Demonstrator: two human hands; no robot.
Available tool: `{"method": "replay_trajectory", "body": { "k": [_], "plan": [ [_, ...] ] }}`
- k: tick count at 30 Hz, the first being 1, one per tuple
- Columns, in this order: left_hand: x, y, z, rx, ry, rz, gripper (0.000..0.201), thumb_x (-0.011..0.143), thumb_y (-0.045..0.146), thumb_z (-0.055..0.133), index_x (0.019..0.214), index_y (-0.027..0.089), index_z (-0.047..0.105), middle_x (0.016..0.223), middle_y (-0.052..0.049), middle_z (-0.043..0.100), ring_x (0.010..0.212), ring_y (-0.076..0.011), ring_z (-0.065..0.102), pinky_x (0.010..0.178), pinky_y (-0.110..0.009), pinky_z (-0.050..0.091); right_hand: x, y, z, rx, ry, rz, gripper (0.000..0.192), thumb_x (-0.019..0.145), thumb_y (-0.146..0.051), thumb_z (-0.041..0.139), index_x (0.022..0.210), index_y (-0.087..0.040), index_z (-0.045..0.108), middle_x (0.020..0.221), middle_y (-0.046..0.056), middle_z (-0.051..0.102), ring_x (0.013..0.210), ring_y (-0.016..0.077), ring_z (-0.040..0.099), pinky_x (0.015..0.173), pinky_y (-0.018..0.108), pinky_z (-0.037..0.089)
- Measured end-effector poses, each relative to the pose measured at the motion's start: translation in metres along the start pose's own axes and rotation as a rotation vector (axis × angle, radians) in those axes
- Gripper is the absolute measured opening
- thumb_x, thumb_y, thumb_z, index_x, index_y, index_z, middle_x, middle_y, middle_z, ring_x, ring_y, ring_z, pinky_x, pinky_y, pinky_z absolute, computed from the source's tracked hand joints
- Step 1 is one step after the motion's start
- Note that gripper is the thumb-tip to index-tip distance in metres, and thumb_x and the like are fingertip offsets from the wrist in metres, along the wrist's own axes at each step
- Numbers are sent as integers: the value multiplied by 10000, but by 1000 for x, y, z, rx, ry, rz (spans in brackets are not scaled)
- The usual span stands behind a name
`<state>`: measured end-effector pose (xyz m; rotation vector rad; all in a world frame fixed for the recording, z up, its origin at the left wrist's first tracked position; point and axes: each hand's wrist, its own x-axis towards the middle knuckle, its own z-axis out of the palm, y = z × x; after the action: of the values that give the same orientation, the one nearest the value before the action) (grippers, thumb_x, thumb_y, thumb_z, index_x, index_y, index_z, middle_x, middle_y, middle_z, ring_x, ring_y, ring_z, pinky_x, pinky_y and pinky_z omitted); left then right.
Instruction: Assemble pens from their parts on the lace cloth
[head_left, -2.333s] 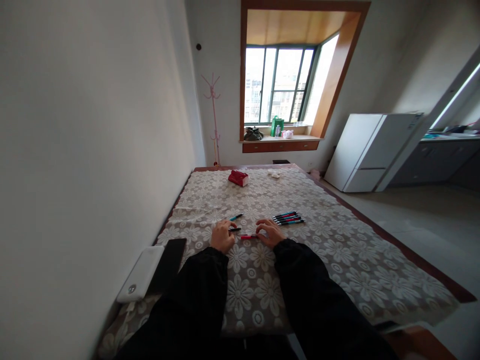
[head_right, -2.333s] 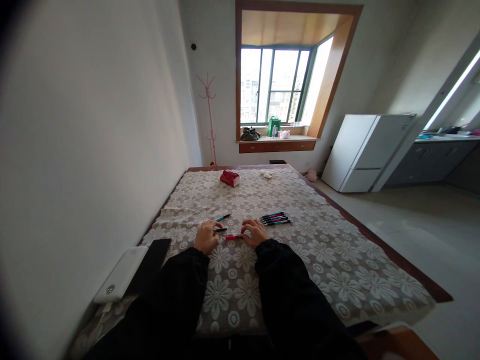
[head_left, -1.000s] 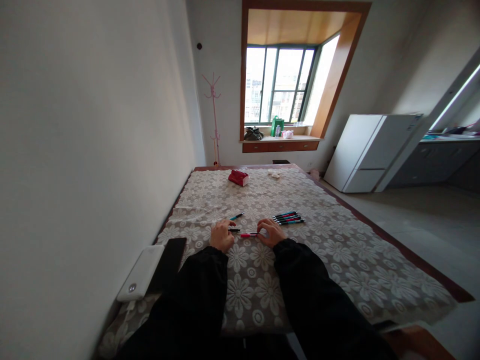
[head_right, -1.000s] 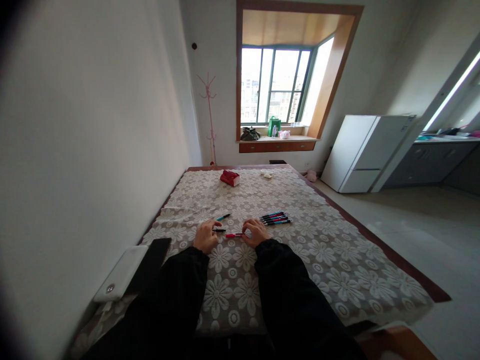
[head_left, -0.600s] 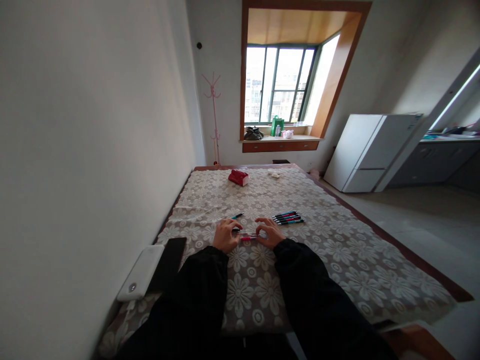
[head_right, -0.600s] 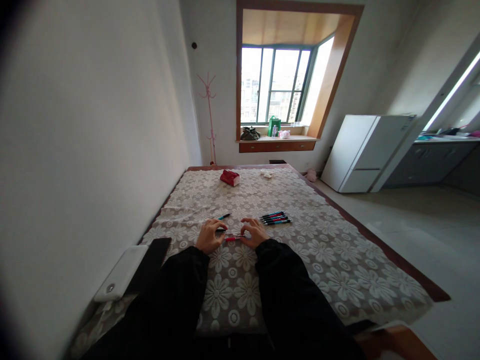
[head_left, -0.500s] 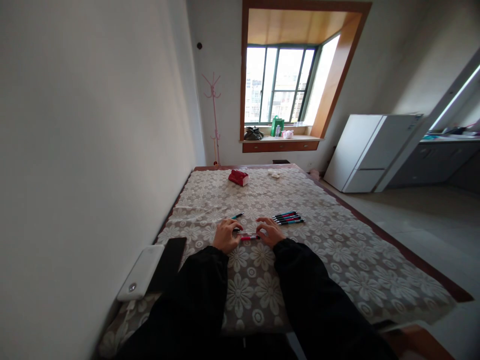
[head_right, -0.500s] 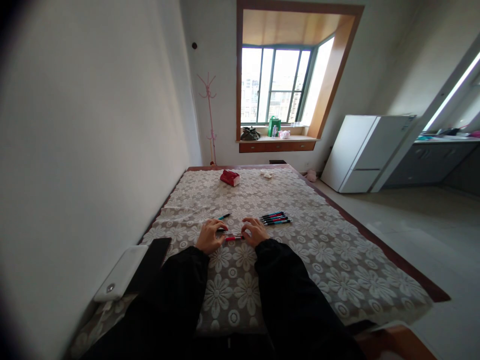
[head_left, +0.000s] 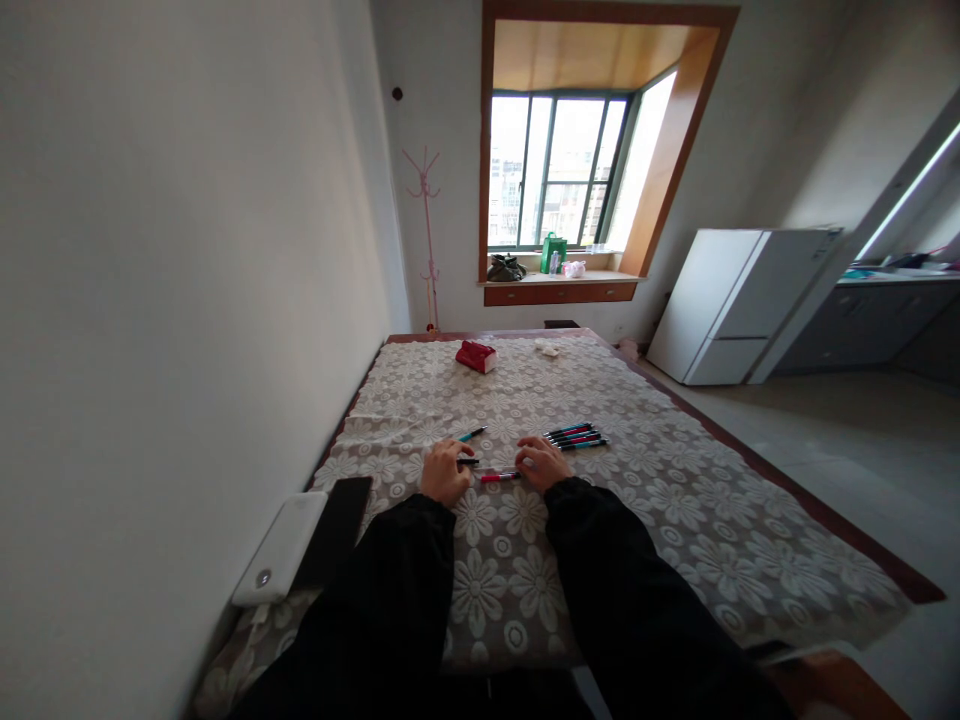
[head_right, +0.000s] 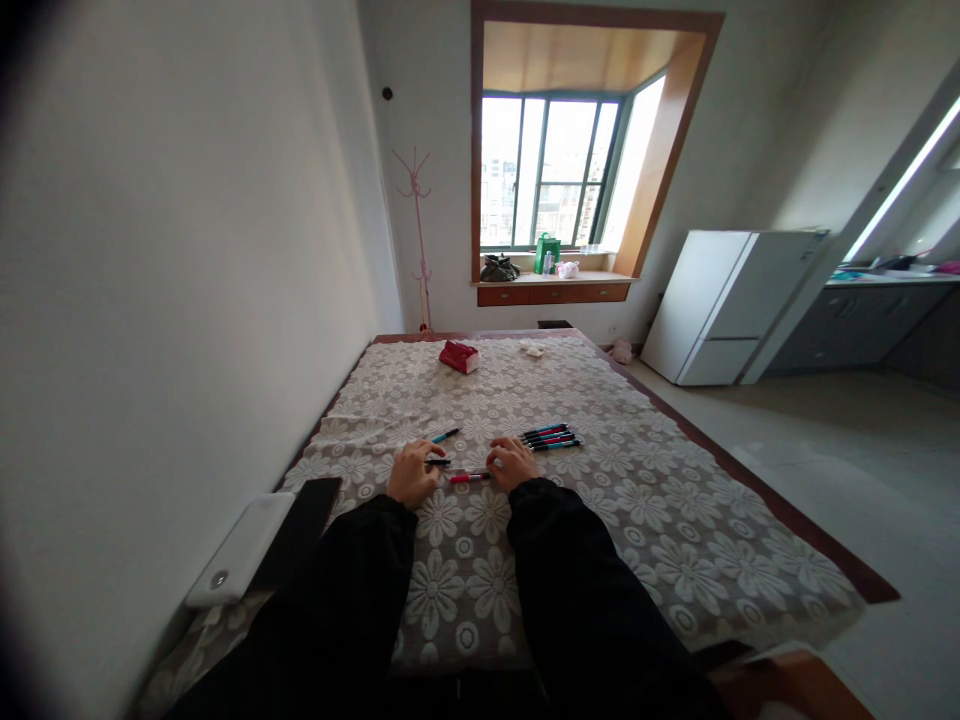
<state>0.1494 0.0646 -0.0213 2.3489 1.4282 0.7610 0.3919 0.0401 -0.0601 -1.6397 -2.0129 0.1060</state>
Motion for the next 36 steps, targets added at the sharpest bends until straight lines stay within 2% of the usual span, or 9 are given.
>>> {"method": "replay_trajectory", "body": {
  "k": [8,15,23,36],
  "plan": [
    [0,-5,7,49,11,-33,257,755,155,525,952,244,665,1067,-30,651,1042,-214,514,919,-347,354,-1,7,-3,-26,52,68,118,753,-141,586,765,-230,662,1138,41,606,1083,238,498,920,397,406],
    [3,-8,3,67,4,-79,221,753,153,534,899,230,680,1001,-33,670,1008,-203,543,914,-319,369,-2,12,-6,-36,95,87,144,739,-114,577,751,-232,658,1118,52,608,1054,245,509,910,382,420],
    [2,-10,-7,100,-48,-129,224,720,145,545,869,238,684,986,-22,684,1009,-203,557,906,-320,374,-2,11,-5,-29,59,77,119,738,-134,596,751,-234,661,1117,52,606,1063,254,502,929,406,410],
    [0,-3,-8,79,-71,-121,220,727,160,551,881,237,687,1006,-24,680,1005,-201,556,912,-321,379,-1,7,0,-34,48,32,104,759,-167,607,757,-245,674,1109,39,616,1065,246,510,923,396,418]
  ]
}}
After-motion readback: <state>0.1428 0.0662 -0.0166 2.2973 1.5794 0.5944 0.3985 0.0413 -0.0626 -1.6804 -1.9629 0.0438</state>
